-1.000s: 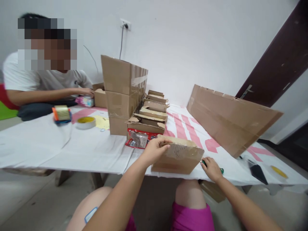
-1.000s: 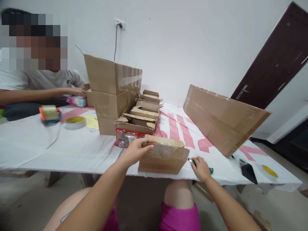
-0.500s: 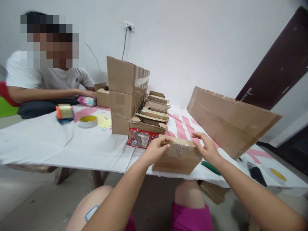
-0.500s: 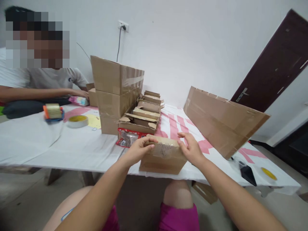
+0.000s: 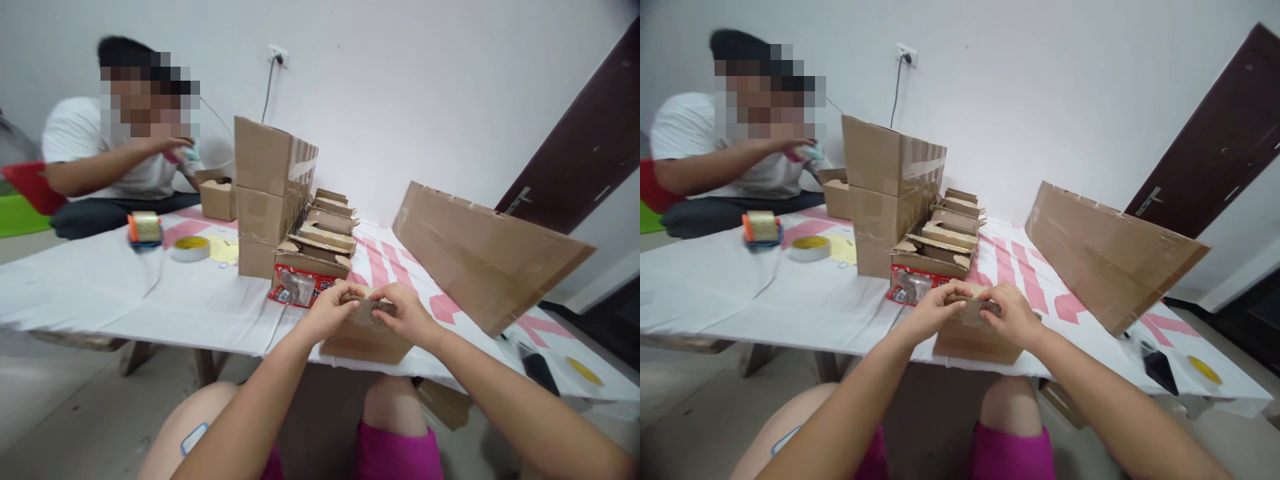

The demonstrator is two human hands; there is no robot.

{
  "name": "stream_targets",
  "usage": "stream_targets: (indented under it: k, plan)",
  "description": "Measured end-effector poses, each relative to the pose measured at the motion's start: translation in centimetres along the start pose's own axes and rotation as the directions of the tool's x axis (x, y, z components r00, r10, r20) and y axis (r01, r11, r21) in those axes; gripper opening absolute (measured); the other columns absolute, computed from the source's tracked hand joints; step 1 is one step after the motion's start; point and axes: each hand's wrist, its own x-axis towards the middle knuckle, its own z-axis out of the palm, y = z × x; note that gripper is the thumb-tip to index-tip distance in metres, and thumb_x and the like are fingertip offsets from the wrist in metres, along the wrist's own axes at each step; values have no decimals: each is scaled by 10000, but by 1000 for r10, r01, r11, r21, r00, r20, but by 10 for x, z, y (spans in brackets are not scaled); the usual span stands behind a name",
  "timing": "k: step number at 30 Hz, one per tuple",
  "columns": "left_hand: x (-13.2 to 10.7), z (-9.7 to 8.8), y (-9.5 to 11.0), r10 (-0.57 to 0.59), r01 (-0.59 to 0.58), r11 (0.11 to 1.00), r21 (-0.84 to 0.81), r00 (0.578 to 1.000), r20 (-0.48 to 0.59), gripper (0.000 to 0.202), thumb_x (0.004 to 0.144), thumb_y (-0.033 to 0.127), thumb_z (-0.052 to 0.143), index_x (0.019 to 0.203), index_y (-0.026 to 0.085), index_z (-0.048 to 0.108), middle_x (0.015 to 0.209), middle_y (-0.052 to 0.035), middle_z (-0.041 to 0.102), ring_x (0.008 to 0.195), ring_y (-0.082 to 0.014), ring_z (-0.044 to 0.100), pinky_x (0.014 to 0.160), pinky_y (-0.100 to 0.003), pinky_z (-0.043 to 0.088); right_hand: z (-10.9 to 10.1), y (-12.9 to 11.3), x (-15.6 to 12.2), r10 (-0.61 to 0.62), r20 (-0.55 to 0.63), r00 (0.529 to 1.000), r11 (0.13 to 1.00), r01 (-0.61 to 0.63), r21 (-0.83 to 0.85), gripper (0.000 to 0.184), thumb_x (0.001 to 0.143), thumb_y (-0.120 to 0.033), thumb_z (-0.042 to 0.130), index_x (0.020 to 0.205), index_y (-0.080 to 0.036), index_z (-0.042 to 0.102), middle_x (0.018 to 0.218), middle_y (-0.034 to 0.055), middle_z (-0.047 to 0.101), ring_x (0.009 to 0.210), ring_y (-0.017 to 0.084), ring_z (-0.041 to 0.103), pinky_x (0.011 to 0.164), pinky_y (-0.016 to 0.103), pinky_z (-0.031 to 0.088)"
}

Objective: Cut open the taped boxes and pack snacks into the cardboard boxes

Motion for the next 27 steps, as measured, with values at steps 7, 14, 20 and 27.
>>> stream_targets:
  k: [7, 14, 20, 27]
  plan:
    - [1, 0, 1, 21, -21, 1000, 13, 1000, 2, 198, 672, 259, 636, 834, 145, 613, 814, -4, 564, 706, -119, 518, 628, -222, 400, 3, -1, -6, -109, -98, 989, 992, 114, 46, 186, 853, -185, 593, 1032, -224, 623, 925, 62, 694, 868, 204, 619, 782, 367, 494]
    - [0, 0, 1, 20, -20, 1000, 20, 1000, 17, 179, 679, 268, 641, 810, 148, 615, 805, -9, 561, 707, -126, 508, 625, -232, 397, 1, -3, 1, -8, -93, 996, 993, 19, 116, 114, 881, -203, 568, 916, -223, 675, 858, 48, 700, 828, 189, 631, 756, 344, 495]
    - [1, -2, 0, 53, -55, 997, 53, 998, 33, 193, 685, 289, 643, 813, 146, 629, 812, -15, 571, 738, -143, 525, 663, -248, 406, 1, -8, 16, 98, 9, 995, 993, -98, 68, 93, 773, -114, 672, 771, -207, 663, 740, 7, 667, 718, 165, 611, 677, 295, 469]
    - [1, -2, -2, 121, -119, 968, 221, 993, 5, 165, 769, 273, 571, 872, 163, 639, 873, -34, 627, 834, -174, 575, 762, -273, 437, 8, -9, 10, -111, -103, 989, 961, 80, -263, 133, 880, -226, 577, 782, -195, 661, 728, 58, 636, 738, 211, 561, 687, 346, 443]
